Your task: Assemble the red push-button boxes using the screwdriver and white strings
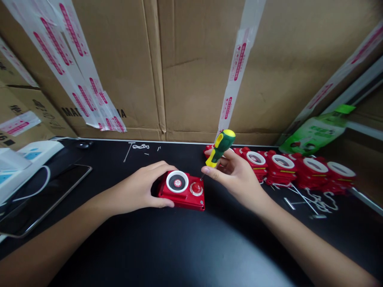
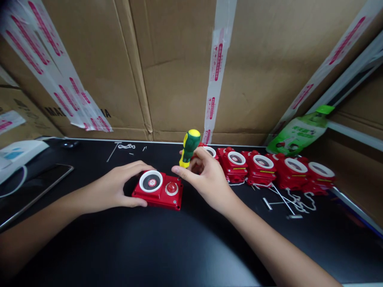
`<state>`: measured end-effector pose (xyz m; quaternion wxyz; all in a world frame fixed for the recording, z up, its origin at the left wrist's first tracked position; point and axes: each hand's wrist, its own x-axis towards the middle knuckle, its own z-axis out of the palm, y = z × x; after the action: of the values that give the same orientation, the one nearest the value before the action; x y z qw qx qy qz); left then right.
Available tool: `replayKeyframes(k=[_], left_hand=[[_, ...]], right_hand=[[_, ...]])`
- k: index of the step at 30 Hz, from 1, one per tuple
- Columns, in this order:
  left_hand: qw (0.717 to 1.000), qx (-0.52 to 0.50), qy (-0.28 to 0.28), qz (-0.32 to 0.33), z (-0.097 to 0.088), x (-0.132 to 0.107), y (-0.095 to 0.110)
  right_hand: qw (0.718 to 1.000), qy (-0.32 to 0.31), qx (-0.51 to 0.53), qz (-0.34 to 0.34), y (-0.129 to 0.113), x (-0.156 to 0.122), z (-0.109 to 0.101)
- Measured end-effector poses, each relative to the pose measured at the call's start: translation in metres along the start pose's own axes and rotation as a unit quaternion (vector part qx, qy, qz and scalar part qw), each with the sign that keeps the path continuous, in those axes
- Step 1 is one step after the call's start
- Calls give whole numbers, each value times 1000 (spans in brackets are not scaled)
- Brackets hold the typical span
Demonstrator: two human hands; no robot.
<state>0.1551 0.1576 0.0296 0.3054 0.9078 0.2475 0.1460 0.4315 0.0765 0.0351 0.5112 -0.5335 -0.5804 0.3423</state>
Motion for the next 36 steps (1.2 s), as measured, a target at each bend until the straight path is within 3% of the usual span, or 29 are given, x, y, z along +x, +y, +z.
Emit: replayKeyframes(k=[9, 19, 27, 36], left_hand=[[1000, 1, -5, -5, 0, 0, 1], [1000, -7, -9, -1, 0, 0, 2], [1000, 14, 18, -17, 2, -4, -3], [1000, 12, 28, 1, 4, -5, -5]], right_hand=[[996, 81, 17, -37, -4, 0, 3], [997, 59, 49, 7, -7, -3, 4], [999, 11, -44, 6, -6, -4, 0], [998, 49, -45, -5, -6, -2, 2]])
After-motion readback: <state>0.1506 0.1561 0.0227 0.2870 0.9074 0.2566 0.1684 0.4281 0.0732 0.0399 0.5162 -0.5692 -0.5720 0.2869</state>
